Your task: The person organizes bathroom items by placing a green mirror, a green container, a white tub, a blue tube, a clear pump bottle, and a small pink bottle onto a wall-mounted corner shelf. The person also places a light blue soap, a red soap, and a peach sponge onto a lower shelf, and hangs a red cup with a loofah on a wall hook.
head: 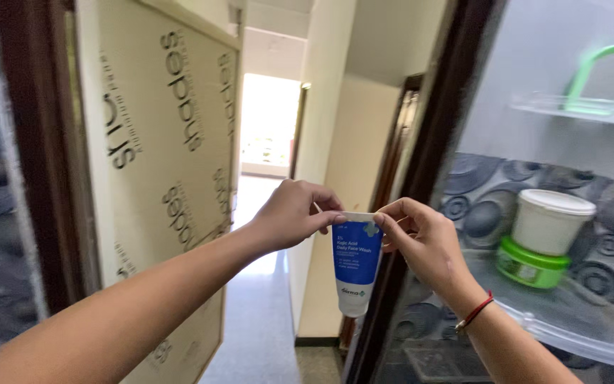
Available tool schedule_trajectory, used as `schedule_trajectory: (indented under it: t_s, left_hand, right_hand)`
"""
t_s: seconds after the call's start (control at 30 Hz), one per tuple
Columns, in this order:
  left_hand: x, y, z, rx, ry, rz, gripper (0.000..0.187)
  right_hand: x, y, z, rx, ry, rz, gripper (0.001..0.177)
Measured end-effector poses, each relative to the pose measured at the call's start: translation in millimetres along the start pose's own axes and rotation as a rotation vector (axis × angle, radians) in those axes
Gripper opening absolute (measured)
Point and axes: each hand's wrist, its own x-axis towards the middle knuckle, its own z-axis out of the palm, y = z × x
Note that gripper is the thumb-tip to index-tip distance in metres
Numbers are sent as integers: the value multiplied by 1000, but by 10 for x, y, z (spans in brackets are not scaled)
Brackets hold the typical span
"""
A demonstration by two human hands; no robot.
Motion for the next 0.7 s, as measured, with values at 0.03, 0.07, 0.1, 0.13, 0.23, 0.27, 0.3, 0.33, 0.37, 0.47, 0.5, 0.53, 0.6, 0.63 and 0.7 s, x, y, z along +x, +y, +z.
schedule_trajectory:
  t_s: [0.03,0.07,0.1,0.13,0.23,0.27,0.3,0.33,0.37,0.47,0.5,0.53,0.6,0.63,0.7]
  left_hand:
    - [119,47,79,-45,-2,-12,19]
    - [239,94,162,-91,-4,-25,18]
    - [351,142,250,-137,-8,-39,17]
    - [470,190,337,-154,-8,-18,17]
    - [822,323,633,-200,-7,29,15]
    - [935,373,738,-211,-4,40,14]
    - [1042,410,848,-223,1,49,14]
    - [1150,442,954,-201,2,62,14]
    - [1256,474,1052,-178,5,73,14]
    - [1551,541,1353,-177,43,146,13]
    - [1649,552,1448,-188,62,174,12]
    - [1751,563,1539,-165,72,174,12]
    - [1932,566,1719,-118,94,168,12]
    - [2005,553,1806,-97,112,170,12]
    - [2148,527,1977,-53,148,175,13]
  right_hand:
    - [-1,20,-132,-22,19,-4,24]
    - [-12,43,-275,-44,38,-8,24]
    - [-18,66,-406,-67,55,-11,24]
    - [-3,90,-531,-90,64,-15,25]
    - [62,214,-897,-168,95,-4,26]
    - [80,262,-1011,-202,114,12,27]
    - [96,327,-1121,-237,129,29,27]
    - [113,398,-1227,-238,130,33,27]
    - [131,469,-1333,-238,129,36,27]
    - [157,700,-1646,-228,153,100,28]
    - [164,783,-1744,-220,164,130,29]
    - [164,869,-1840,-207,179,139,29]
    - [139,1051,-2013,-179,204,157,30]
    - [126,1146,-2090,-181,213,178,30]
    - [107,1337,-2235,-183,232,220,30]
